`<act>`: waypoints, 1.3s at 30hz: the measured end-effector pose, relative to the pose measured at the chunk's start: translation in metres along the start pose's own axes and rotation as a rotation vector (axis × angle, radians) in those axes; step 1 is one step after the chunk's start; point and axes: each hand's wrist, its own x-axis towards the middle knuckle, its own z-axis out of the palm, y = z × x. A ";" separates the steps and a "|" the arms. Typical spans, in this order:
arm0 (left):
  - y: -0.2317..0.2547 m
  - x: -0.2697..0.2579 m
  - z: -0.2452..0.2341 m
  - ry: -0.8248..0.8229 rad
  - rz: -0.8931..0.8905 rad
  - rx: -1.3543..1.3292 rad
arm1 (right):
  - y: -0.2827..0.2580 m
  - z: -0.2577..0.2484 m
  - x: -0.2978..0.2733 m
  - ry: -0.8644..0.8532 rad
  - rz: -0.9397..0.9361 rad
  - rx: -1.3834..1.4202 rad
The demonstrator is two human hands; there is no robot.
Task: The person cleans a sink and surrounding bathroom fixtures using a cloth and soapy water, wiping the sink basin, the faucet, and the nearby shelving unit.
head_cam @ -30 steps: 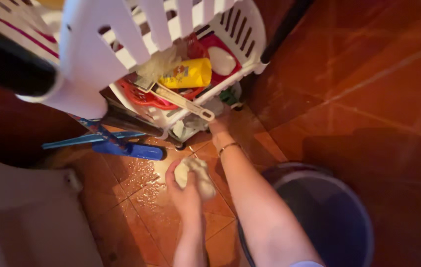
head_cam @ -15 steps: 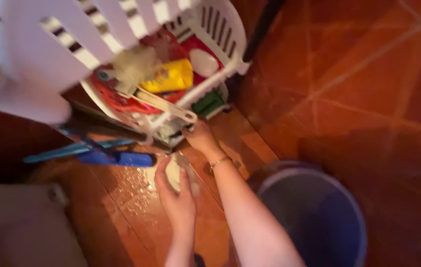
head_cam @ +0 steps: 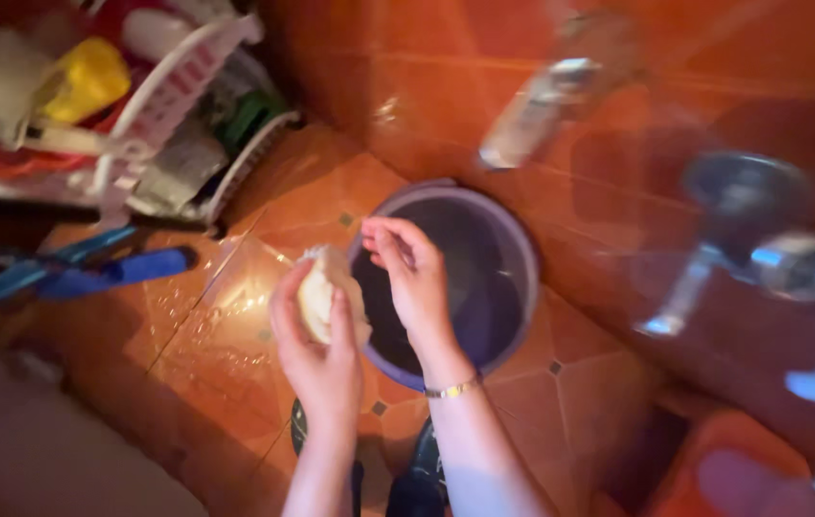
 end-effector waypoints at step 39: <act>-0.079 -0.577 0.166 -1.786 0.355 0.297 | 0.305 -0.406 -0.522 1.537 0.223 0.282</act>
